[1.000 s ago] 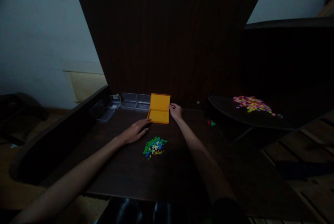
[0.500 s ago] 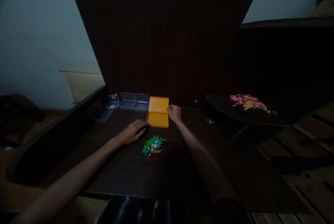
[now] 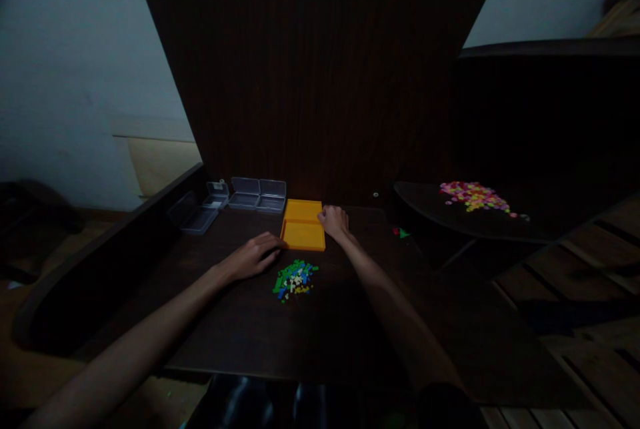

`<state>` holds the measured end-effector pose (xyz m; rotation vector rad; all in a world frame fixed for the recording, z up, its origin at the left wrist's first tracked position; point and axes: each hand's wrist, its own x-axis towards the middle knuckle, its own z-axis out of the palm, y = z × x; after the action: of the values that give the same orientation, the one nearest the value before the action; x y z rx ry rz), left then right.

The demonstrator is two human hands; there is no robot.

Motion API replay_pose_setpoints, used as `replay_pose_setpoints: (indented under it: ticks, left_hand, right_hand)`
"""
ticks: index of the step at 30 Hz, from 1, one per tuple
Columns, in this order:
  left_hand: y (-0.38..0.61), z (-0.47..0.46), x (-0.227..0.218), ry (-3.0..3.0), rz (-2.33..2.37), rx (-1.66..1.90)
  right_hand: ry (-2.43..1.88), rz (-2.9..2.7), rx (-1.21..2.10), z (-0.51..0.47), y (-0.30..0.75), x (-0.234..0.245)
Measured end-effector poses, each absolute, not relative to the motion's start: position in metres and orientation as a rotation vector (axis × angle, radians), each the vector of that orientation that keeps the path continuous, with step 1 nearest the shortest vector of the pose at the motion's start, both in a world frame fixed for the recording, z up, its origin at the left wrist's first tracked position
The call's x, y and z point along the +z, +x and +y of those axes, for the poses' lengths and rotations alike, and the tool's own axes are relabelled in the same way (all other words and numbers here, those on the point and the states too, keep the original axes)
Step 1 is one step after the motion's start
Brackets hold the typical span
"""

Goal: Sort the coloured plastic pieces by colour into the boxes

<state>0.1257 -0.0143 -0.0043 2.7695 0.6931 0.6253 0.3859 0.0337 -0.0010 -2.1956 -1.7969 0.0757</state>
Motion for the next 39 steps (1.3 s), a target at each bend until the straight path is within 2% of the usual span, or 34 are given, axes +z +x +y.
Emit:
replay_pose_setpoints:
  ticks: [10,15,23,30,39]
  left_hand:
    - [0.122,-0.016,-0.004,2.715,0.731,0.667]
    - [0.118,-0.017,-0.001,2.705,0.754,0.745]
    - [0.119,-0.012,-0.008,2.782,0.787,0.68]
    - [0.118,-0.008,-0.011,2.814,0.784,0.702]
    - [0.119,-0.01,-0.009,2.786,0.768,0.726]
  right_hand:
    - [-2.202,-1.784,0.069,0.024,0.394,0.004]
    - [-1.797,-1.945,0.026,-0.002,0.408,0.007]
    - [-1.348,-2.318,0.313,-0.076,0.402,-0.01]
    - [-1.37,-2.321,0.366,-0.086,0.397,-0.027]
    - [-1.378,-2.088,0.439,-0.072,0.392,0.004]
